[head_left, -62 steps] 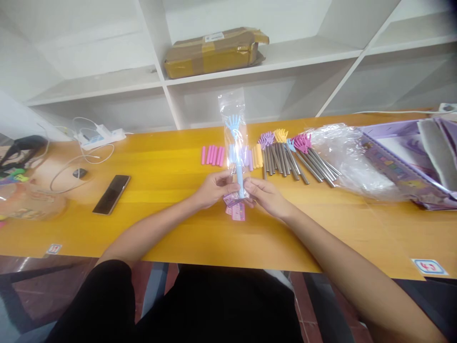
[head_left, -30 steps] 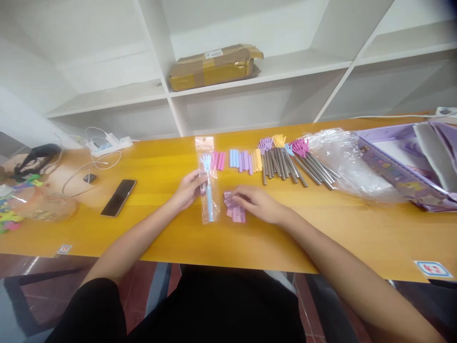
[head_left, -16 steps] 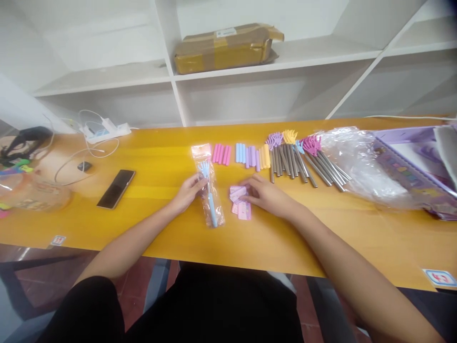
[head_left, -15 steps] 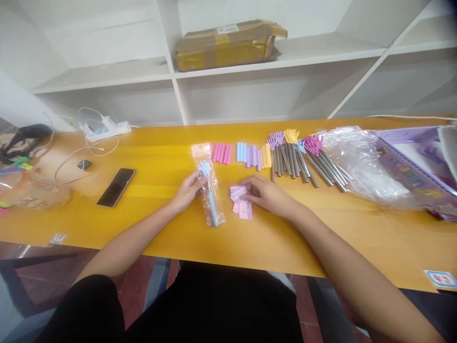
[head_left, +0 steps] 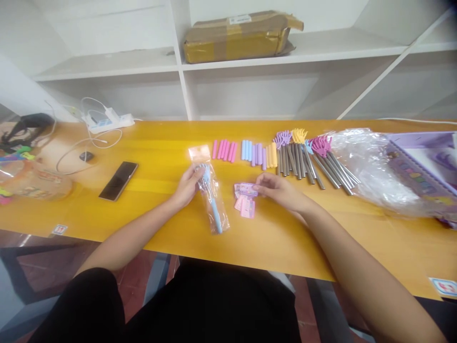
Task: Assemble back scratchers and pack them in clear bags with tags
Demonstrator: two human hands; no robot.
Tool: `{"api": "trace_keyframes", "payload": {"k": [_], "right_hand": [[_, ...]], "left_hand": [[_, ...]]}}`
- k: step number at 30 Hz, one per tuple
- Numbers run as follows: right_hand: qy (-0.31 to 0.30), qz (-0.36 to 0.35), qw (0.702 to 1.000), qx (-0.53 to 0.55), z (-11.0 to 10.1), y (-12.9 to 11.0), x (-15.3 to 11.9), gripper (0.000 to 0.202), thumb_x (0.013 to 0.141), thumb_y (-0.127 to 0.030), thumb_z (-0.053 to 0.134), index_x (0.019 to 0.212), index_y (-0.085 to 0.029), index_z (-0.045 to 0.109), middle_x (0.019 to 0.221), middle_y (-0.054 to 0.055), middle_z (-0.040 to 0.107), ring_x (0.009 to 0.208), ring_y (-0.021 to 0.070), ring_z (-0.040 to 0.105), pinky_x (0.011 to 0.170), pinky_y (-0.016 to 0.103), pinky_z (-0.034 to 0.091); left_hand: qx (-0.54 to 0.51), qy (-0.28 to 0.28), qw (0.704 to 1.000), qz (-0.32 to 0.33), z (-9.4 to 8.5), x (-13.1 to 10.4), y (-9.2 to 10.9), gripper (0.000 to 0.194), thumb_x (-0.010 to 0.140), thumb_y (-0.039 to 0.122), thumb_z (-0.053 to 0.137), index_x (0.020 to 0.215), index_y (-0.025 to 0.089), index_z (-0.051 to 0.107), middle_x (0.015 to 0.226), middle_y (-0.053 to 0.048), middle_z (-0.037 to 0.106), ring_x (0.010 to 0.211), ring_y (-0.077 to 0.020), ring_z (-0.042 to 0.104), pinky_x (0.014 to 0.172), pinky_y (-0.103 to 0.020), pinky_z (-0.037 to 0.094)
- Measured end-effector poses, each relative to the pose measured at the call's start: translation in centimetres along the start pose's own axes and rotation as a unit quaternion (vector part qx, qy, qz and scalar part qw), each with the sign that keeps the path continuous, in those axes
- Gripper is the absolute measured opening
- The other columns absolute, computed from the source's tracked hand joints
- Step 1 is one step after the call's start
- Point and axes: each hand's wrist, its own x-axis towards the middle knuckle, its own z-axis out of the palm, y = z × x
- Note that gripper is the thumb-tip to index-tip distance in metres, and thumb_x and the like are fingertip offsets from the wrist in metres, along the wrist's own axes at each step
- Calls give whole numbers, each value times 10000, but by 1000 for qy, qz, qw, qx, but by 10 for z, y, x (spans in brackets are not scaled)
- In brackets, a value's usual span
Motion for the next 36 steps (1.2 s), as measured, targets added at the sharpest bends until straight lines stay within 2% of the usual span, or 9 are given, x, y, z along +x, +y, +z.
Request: {"api": "trace_keyframes", "payload": {"k": [4, 8, 11, 14, 18, 21, 26, 32, 36], "right_hand": [[22, -1, 999, 47, 1, -10, -3, 544, 817, -695, 861, 943, -203, 664, 760, -7, 655, 673, 122, 569, 672, 292, 480], [34, -24, 997, 70, 13, -17, -8, 501, 875, -637, 839, 1115, -208, 740, 942, 54, 763, 706, 154, 663, 683, 333, 575], [101, -140, 985, 26, 26, -21, -14, 304, 954, -525, 794, 999, -229, 747, 885, 50, 742, 754, 192, 705, 701, 374, 615], [162, -320, 928, -104, 36, -29, -21, 42, 986, -307, 765, 970, -268, 769, 982, 66, 754, 920, 223, 737, 824, 423, 629], [109, -449, 855, -235, 43, -34, -24, 133, 944, -188, 776, 1023, -294, 759, 1098, 66, 804, 1048, 256, 774, 872, 457, 641], [72, -428, 854, -286, 45, -30, -21, 69, 964, -220, 753, 962, -286, 735, 1189, 70, 812, 1177, 282, 765, 930, 500, 648], [62, -414, 867, -272, 49, -24, -19, 84, 981, -195, 717, 963, -276, 710, 1300, 72, 793, 1293, 284, 733, 1013, 535, 653], [169, -314, 914, -192, 59, -25, -27, 52, 1033, -284, 698, 1060, -263, 738, 1069, 64, 830, 1015, 237, 815, 918, 437, 693], [214, -224, 947, -89, 60, -22, -23, 194, 1000, -419, 747, 1070, -239, 729, 993, 62, 818, 854, 208, 802, 794, 363, 691]], "left_hand": [[60, -19, 998, 26, -2, -2, -3, 555, 879, 664, 814, 1220, 240, 702, 756, 32, 616, 557, -125, 554, 493, -247, 447], [119, -50, 991, 32, 4, -11, -3, 525, 906, 687, 772, 1121, 209, 735, 868, -8, 684, 697, -143, 598, 645, -261, 477], [161, -112, 980, 19, 13, -23, -2, 497, 939, 670, 741, 1075, 192, 749, 927, -24, 708, 793, -162, 624, 751, -278, 490], [166, -171, 971, -4, 23, -36, -5, 458, 978, 631, 714, 1118, 197, 757, 1009, -47, 743, 867, -179, 660, 808, -291, 505], [112, -226, 967, -45, 28, -48, -13, 501, 980, 600, 735, 1288, 205, 739, 1214, -107, 773, 1022, -224, 731, 895, -326, 547], [80, -253, 963, -45, 28, -52, -13, 578, 947, 565, 796, 1386, 202, 702, 1317, -145, 755, 1168, -273, 734, 994, -371, 554], [138, -267, 953, -41, 28, -59, -8, 522, 999, 461, 753, 1441, 202, 655, 1263, -143, 760, 1084, -257, 748, 941, -385, 578], [119, -276, 953, -27, 29, -62, -13, 482, 1016, 400, 742, 1441, 242, 577, 1392, -153, 693, 1199, -263, 735, 1035, -415, 574], [82, -254, 962, 50, 27, -57, -13, 548, 1009, 344, 758, 1480, 321, 479, 1471, -132, 605, 1191, -230, 720, 1058, -436, 579]]}}
